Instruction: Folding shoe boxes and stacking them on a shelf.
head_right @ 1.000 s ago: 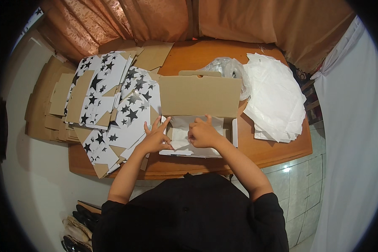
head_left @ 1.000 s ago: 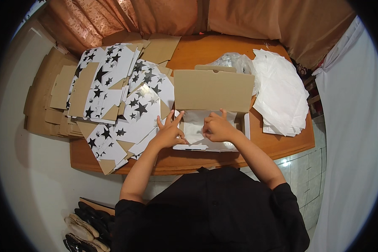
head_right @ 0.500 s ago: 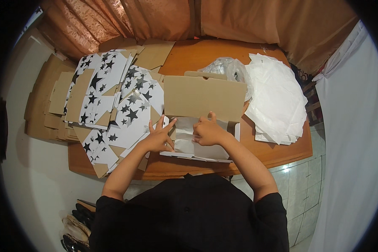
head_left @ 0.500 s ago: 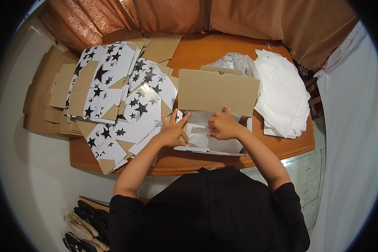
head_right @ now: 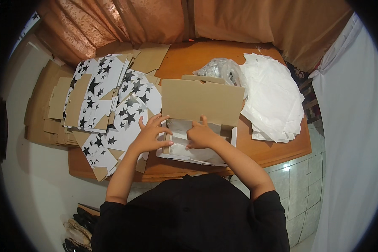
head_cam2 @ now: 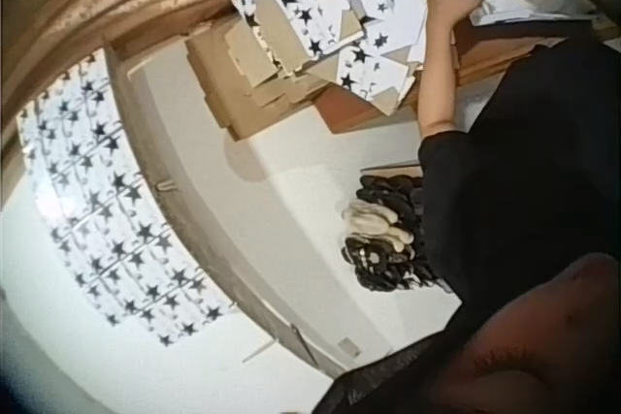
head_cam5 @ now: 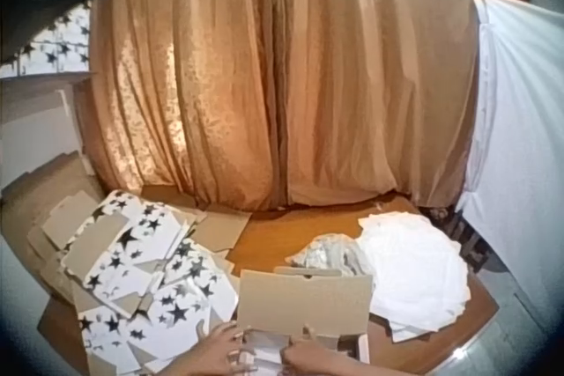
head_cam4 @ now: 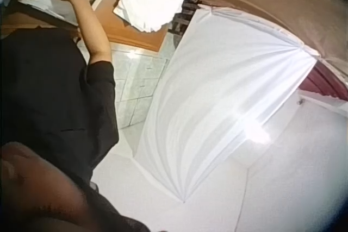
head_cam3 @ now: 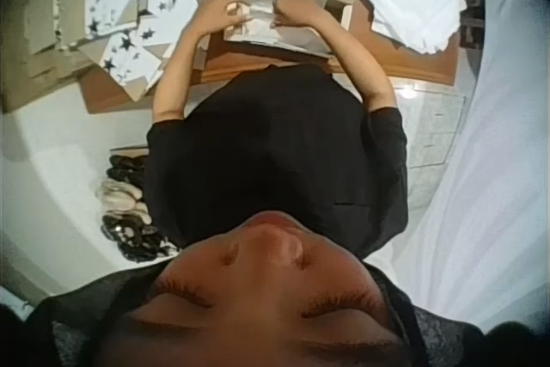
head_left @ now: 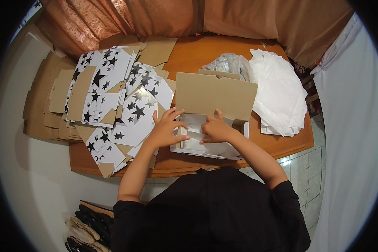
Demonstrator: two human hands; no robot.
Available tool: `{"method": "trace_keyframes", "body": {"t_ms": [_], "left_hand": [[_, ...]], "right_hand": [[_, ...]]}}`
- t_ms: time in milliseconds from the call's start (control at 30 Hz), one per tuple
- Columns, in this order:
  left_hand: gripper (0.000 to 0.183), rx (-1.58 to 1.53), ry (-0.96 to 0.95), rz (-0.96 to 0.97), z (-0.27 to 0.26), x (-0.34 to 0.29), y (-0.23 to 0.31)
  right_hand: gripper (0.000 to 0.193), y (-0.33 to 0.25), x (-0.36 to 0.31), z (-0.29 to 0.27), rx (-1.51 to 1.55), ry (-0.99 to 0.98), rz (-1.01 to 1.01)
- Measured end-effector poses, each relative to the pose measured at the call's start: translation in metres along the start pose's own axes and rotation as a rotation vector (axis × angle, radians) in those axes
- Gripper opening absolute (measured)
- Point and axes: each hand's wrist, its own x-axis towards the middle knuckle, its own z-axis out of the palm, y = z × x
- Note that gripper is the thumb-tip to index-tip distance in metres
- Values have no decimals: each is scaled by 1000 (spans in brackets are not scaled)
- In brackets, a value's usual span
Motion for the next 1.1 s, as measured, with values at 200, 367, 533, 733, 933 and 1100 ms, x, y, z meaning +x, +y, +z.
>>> {"method": "trace_keyframes", "body": {"t_ms": [200, 367, 533, 733, 933, 1100], "left_hand": [[27, 102, 121, 1, 47, -3, 8], [19, 182, 192, -69, 54, -3, 5], [70, 363, 176, -135, 59, 13, 5], [108, 359, 209, -169, 66, 21, 3], [65, 301, 337, 251, 44, 14, 4], [19, 159, 199, 464, 47, 10, -2]], "right_hand": [[37, -12, -1, 1, -207, 238, -84], [24, 2, -38, -16, -122, 475, 99], [10, 24, -52, 1, -272, 962, 390], [5, 36, -51, 26, -366, 973, 362], [4, 28, -81, 44, -352, 751, 57], [6, 20, -105, 42, -260, 276, -11]]}}
